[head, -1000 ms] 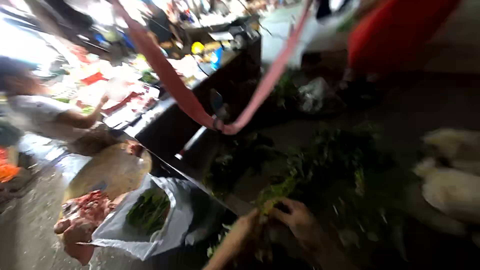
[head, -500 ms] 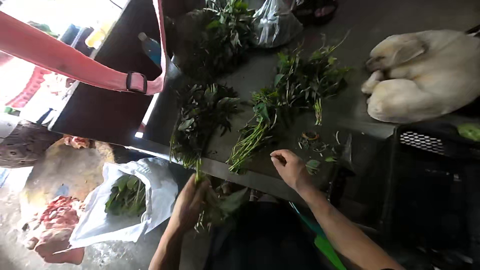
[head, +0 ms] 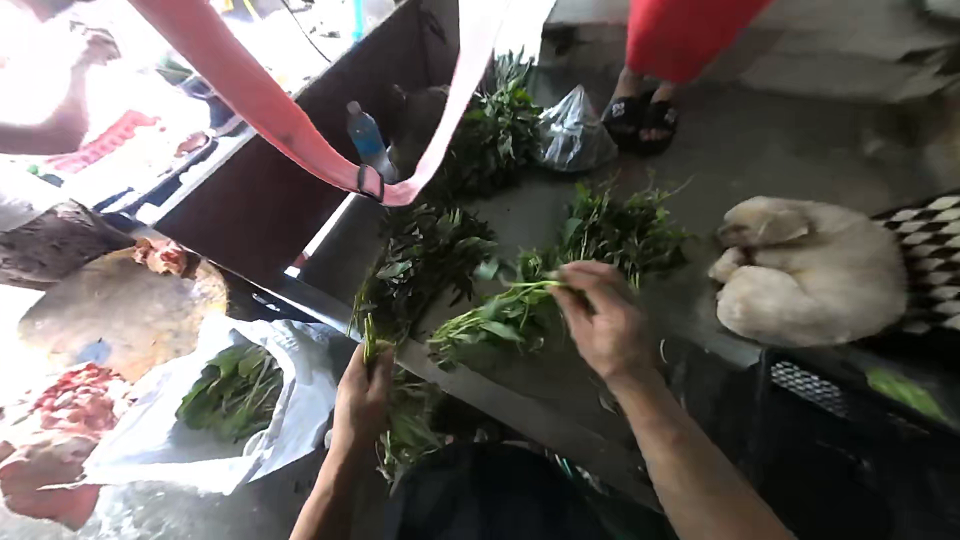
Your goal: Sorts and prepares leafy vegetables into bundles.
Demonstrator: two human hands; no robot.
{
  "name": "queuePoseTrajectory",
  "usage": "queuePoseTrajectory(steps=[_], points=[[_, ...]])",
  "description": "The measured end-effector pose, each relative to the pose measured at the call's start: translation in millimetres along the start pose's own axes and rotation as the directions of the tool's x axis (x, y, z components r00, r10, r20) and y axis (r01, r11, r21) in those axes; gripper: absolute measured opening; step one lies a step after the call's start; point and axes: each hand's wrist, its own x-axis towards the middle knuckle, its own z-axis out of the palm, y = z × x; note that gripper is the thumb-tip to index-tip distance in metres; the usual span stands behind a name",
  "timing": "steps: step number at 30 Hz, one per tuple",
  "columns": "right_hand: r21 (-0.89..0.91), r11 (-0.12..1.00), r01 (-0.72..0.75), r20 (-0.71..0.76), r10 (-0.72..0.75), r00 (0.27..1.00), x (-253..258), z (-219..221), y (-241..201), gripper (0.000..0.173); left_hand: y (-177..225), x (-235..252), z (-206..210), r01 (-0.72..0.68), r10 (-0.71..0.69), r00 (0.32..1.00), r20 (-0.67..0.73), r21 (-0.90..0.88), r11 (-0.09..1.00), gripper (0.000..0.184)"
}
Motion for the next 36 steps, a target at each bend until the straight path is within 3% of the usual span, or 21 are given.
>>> queuePoseTrajectory(steps=[3, 5, 7, 13, 15, 17, 19, 22, 23, 25, 27, 29, 31, 33, 36], points=[[-0.015, 0.998, 0.068, -0.095, -0.070, 0.993, 3, -23, -8, 0.022, 2, -1, 3, -0.018, 0.018, 0.999, -0.030, -0.005, 1.000, 0.022], [-0.001, 1.000, -0.031, 0.028, 0.031, 0.999, -9, -7, 3, 0.025, 3, 2, 5, -0.033, 0.032, 0.999, -0.027, -0.023, 0.999, 0.022], [0.001, 0.976, -0.219, 0.185, 0.215, 0.959, -15, 5, 14, 0.027, 3, 3, 8, -0.022, 0.022, 1.000, -0.002, -0.043, 0.999, 0.023], [0.061, 0.992, -0.113, -0.127, 0.120, 0.985, 30, -39, -12, 0.031, 9, 17, 15, -0.024, 0.034, 0.995, 0.093, -0.106, 0.994, 0.025], [0.024, 0.969, -0.247, 0.044, 0.246, 0.968, 40, -38, 3, 0.030, 9, 20, 21, -0.021, 0.036, 0.992, 0.120, -0.126, 0.992, 0.027], [-0.001, 0.919, -0.394, 0.227, 0.384, 0.895, 49, -38, 18, 0.027, 12, 21, 27, -0.011, 0.034, 0.988, 0.150, -0.154, 0.988, 0.027], [0.068, 0.940, -0.334, 0.109, 0.326, 0.939, 54, -49, 15, 0.026, 17, 24, 34, -0.026, 0.059, 0.986, 0.157, -0.203, 0.979, 0.026], [0.161, 0.983, -0.083, -0.214, 0.117, 0.970, 61, -76, -8, 0.029, 35, 23, 46, -0.082, 0.128, 0.985, 0.116, -0.340, 0.937, 0.027], [0.142, 0.989, -0.032, -0.261, 0.069, 0.963, 63, -80, -13, 0.029, 44, 24, 48, -0.106, 0.155, 0.982, 0.109, -0.364, 0.925, 0.027], [0.092, 0.993, -0.068, -0.192, 0.085, 0.978, 63, -76, -10, 0.031, 63, 27, 52, -0.143, 0.204, 0.972, 0.118, -0.394, 0.908, 0.027], [0.037, 0.984, -0.172, -0.094, 0.175, 0.980, 60, -67, -3, 0.028, 80, 27, 53, -0.197, 0.254, 0.958, 0.136, -0.333, 0.922, 0.025], [-0.021, 0.991, -0.133, -0.189, 0.127, 0.974, 55, -64, -3, 0.027, 95, 26, 51, -0.330, 0.335, 0.937, 0.098, -0.066, 0.942, 0.025], [-0.069, 0.997, -0.023, -0.306, 0.001, 0.952, 51, -65, -6, 0.027, 96, 29, 55, -0.461, 0.466, 0.885, 0.009, 0.167, 0.872, 0.027], [-0.058, 0.998, 0.009, -0.269, -0.024, 0.963, 45, -61, -2, 0.027, 87, 36, 58, -0.455, 0.470, 0.882, 0.003, 0.255, 0.853, 0.029], [0.090, 0.992, -0.093, -0.154, 0.106, 0.982, 30, -50, 3, 0.029, 71, 37, 57, -0.385, 0.384, 0.922, 0.054, 0.252, 0.888, 0.029]])
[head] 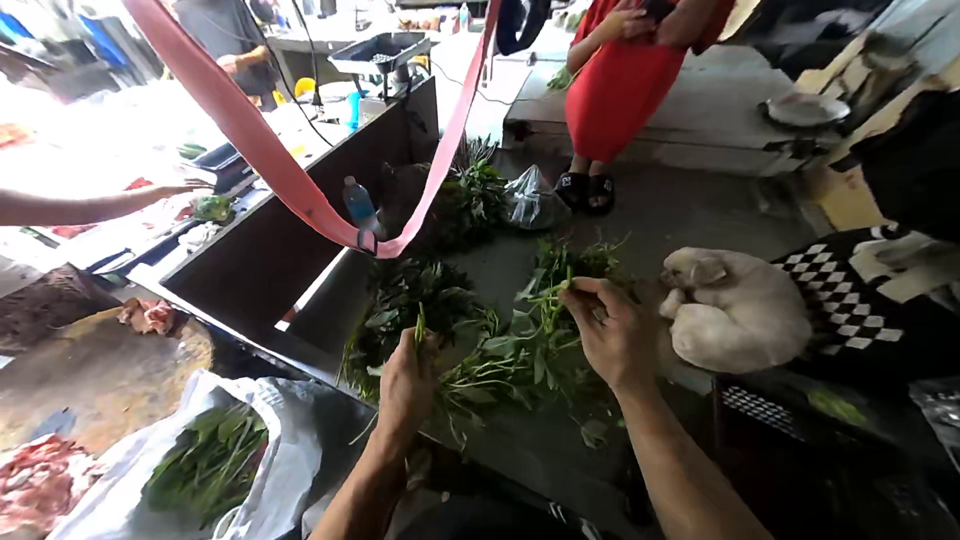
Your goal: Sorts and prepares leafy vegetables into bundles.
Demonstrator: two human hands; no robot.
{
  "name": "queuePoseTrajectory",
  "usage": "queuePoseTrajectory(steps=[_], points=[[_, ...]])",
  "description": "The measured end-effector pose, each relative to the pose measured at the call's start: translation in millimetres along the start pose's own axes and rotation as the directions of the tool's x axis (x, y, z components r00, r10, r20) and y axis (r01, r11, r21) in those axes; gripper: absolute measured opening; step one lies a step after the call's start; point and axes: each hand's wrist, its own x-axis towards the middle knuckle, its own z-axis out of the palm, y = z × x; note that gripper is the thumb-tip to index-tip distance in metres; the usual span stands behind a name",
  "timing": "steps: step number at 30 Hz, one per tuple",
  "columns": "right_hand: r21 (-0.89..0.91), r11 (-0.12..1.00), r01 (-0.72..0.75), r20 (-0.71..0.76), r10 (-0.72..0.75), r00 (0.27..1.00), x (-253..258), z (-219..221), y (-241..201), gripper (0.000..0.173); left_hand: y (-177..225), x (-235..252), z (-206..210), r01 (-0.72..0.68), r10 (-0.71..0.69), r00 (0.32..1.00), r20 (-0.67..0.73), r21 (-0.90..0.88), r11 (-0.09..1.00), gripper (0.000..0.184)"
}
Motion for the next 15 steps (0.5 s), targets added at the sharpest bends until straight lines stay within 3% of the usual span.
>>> queuePoseTrajectory(steps=[3, 5, 10, 15], points=[[0.215, 0.976, 0.033, -0.090, -0.014, 0.996, -6, 2, -13, 0.024, 11, 0, -1, 0.024, -0.019, 0.997, 0.072, -0.070, 0.997, 0.029], [0.294, 0.955, 0.042, -0.051, -0.028, 0.998, -5, 9, -18, 0.022, 29, 8, 0, 0.048, -0.030, 0.988, 0.154, -0.111, 0.993, 0.031], [0.326, 0.942, -0.075, 0.086, 0.049, 0.995, -9, 29, -40, 0.020, 62, 26, 8, -0.042, 0.108, 0.973, 0.205, -0.301, 0.953, 0.031], [0.413, 0.907, -0.085, 0.119, 0.038, 0.992, -31, 45, -51, 0.015, 68, 14, 17, 0.009, 0.074, 0.981, 0.177, -0.429, 0.903, 0.031]])
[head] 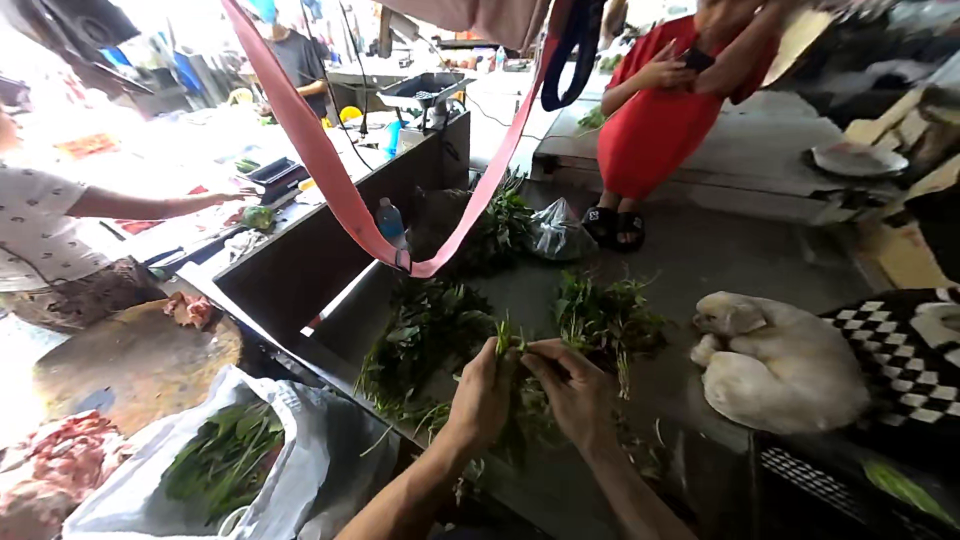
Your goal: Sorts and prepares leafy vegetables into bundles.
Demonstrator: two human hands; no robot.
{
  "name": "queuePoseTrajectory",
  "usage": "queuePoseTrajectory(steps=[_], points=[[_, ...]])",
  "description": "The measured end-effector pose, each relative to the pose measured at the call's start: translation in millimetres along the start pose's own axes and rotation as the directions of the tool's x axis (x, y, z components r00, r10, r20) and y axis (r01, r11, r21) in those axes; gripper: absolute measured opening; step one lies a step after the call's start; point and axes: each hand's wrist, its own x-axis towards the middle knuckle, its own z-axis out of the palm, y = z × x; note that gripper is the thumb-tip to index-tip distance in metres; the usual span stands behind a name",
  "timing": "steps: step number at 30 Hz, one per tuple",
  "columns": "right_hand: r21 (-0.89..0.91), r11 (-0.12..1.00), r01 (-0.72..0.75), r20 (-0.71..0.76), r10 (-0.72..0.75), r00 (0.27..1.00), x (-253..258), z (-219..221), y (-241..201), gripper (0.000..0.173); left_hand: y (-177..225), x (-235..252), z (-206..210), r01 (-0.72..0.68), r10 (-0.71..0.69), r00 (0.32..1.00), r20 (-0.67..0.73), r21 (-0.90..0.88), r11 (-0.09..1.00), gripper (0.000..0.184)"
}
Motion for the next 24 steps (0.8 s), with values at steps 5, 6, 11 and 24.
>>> queuePoseTrajectory(steps=[5, 6, 11, 24], points=[[0.087, 0.995, -0.047, 0.146, 0.034, 0.989, -5, -4, 8, 0.021, -16, -3, 5, -0.080, 0.079, 0.997, 0.018, 0.053, 0.995, 0.034], [0.129, 0.989, -0.074, 0.265, 0.037, 0.963, -2, -10, 10, 0.027, -18, -4, 2, -0.079, 0.079, 0.997, 0.005, 0.084, 0.993, 0.034], [0.116, 0.980, -0.160, 0.646, 0.048, 0.762, 1, -31, 20, 0.039, -34, -21, -13, -0.004, 0.019, 0.996, -0.087, 0.173, 0.985, 0.032], [-0.344, 0.764, -0.546, 0.770, 0.562, 0.301, -47, 73, 110, 0.043, -29, -49, -45, -0.190, 0.149, 0.978, -0.144, -0.326, 0.926, 0.019]])
